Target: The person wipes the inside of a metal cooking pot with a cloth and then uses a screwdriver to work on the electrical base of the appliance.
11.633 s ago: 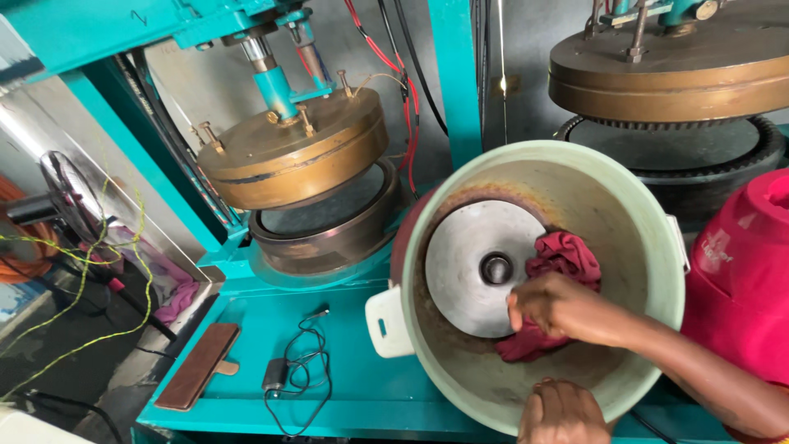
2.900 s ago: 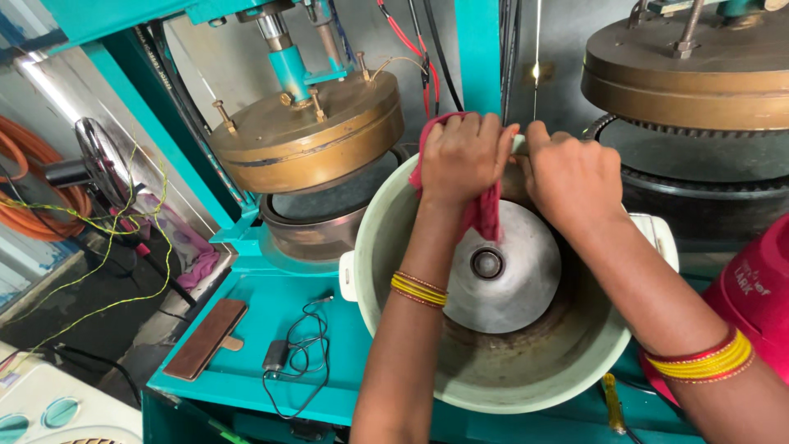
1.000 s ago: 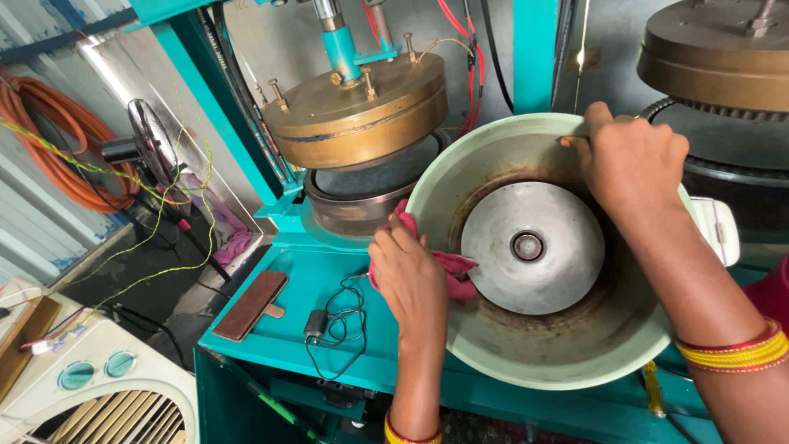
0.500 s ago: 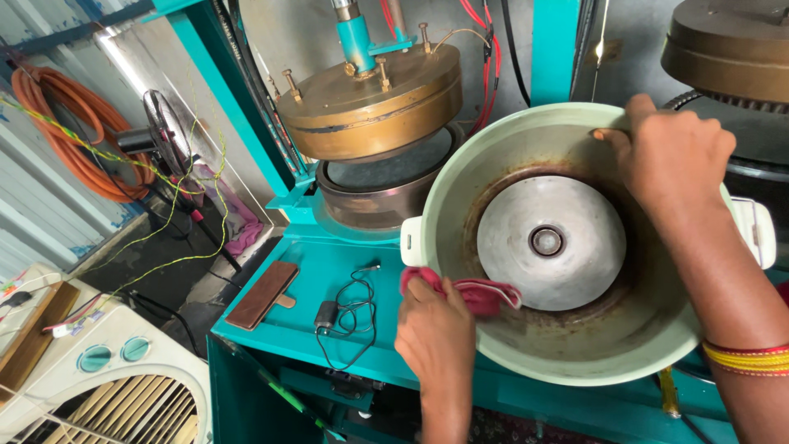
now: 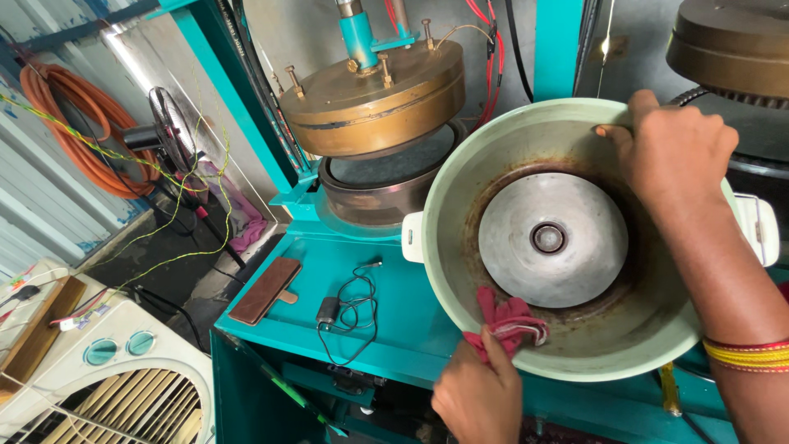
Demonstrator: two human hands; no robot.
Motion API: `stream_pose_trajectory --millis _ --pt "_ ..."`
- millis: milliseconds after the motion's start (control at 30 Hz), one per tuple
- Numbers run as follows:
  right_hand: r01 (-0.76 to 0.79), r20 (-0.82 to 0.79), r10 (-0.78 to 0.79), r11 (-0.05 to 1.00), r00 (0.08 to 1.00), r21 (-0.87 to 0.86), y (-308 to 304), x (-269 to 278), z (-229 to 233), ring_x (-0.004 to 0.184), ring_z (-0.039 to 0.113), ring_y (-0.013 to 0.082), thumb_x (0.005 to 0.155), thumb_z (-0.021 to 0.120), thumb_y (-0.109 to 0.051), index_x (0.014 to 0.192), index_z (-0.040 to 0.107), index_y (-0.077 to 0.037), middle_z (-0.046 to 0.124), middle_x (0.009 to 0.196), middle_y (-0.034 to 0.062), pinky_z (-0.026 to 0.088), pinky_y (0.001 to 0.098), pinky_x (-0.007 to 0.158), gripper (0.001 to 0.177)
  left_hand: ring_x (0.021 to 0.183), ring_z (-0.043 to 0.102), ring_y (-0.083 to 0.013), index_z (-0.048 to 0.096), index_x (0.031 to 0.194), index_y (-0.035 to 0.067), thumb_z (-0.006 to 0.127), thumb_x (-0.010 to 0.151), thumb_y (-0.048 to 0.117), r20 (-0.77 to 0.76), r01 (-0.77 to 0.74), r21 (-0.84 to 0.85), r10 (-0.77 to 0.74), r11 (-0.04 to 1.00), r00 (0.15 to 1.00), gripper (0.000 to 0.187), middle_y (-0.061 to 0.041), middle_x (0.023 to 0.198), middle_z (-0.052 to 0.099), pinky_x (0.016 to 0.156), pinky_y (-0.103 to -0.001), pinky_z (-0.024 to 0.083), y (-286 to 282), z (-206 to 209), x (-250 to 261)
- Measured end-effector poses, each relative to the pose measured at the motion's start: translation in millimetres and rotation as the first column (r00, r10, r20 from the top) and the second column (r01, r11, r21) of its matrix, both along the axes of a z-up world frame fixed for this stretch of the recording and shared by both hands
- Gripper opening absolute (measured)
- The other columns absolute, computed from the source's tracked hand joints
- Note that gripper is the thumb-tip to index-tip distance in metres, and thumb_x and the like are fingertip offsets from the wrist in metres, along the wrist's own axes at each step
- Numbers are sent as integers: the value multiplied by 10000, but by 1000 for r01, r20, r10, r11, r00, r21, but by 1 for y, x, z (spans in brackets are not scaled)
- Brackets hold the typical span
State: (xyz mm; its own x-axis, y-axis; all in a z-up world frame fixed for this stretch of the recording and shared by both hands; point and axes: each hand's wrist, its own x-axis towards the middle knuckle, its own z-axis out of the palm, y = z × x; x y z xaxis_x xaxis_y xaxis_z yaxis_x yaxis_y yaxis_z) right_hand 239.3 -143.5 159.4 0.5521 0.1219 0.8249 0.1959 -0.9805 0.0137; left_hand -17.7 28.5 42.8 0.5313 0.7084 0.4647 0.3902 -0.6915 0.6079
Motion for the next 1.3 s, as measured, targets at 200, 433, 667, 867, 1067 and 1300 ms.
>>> stream_pose_trajectory --millis 200,433,667,867,1067,1300 --pt "-17 10 16 996 1000 84 0 -23 11 698 653 477 949 786 -503 1036 694 -79 671 752 244 456 553 600 442 445 645 -384 669 649 101 700 866 402 182 22 66 -34 998 983 373 -157 575 647 399 -501 488 -23 -18 -4" --pt "-7 43 3 997 999 82 -3 -20 7 694 653 472 948 794 -525 1043 697 -86 668 749 238 455 546 587 460 433 632 -353 632 558 82 737 864 377 262 19 154 -60 988 963 439 -144 505 618 379 -480 464 -37 -25 -4" --pt "33 41 -35 999 999 27 -11 3 -9 724 656 435 997 756 -563 960 655 -83 668 696 199 455 521 637 492 479 651 -355 622 563 78 755 876 408 219 148 190 -189 970 957 474 -147 541 606 356 -476 467 -56 -40 -9" --pt "16 55 -17 1000 998 23 -12 6 -11 747 659 435 1000 757 -550 978 653 -84 675 724 192 459 517 655 478 460 604 -326 592 618 96 772 943 417 176 334 232 -377 914 909 490 -113 498 548 381 -505 447 -88 -54 -5" --pt "31 93 -32 999 995 12 -12 8 -12 728 662 418 972 758 -550 990 664 -104 676 721 181 462 508 620 455 470 593 -298 585 695 90 780 973 372 205 358 310 -430 881 879 441 -96 583 548 374 -471 435 -105 -51 -3" --pt "18 32 -18 1000 999 18 -4 -8 0 732 676 433 1021 757 -532 1032 672 -86 698 735 186 476 529 620 454 550 654 -333 665 738 60 796 948 356 129 662 151 -679 734 723 386 -138 616 611 480 -491 480 -95 -1 -16"
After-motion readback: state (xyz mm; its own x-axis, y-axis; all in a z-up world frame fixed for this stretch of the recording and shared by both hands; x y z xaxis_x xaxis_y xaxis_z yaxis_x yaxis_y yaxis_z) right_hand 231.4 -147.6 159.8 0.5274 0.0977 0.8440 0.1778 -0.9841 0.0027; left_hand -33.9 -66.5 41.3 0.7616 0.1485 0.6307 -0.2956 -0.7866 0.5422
